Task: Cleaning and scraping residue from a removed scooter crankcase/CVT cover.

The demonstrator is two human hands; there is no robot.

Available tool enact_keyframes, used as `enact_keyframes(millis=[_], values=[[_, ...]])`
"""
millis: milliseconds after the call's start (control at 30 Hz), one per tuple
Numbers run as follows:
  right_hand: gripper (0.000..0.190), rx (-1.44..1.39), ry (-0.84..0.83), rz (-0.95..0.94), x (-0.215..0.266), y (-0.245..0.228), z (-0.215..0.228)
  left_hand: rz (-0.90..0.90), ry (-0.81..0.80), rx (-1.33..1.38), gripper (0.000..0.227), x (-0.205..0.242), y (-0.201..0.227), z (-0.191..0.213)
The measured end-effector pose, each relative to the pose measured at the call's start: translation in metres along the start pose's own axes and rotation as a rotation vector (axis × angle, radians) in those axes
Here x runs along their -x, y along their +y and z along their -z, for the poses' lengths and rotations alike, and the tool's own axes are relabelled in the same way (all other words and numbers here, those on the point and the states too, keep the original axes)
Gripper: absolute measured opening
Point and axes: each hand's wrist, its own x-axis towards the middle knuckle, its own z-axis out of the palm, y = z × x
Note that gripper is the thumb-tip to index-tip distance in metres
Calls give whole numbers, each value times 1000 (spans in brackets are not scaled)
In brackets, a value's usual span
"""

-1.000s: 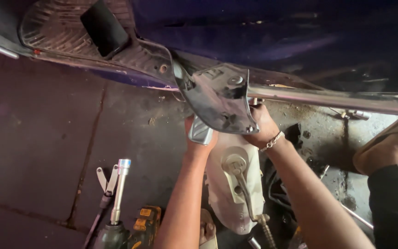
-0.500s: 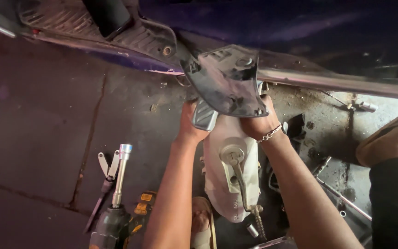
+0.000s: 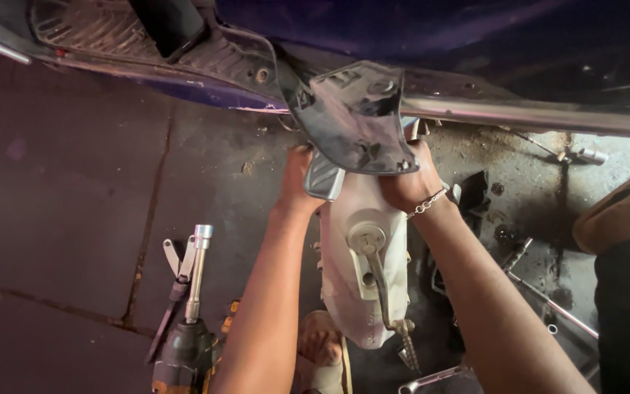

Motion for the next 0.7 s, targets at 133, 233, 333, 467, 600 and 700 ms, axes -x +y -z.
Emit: enact_keyframes(millis=[133,233,333,467,600,700], values=[[36,-13,-51,-64,11,10,-14,-13,38,-104,12,6,-8,-5],[34,-75,-32,-99,19,15,-20,32,74,-142,13,7,-1,-7],[30,-229,-64,-165,28,27,-31,-82,93,-266,16,8,-8,-7],[30,-1418,91,-592,26,16,-35,-191,117,-279,14,0,7,-3],[29,-880,9,-488,20,12,-29,-298,127,-386,15,2,1,-6],[28,-74,-105,-314,27,14,-39,-153,55,-567,10,8,-8,-11]])
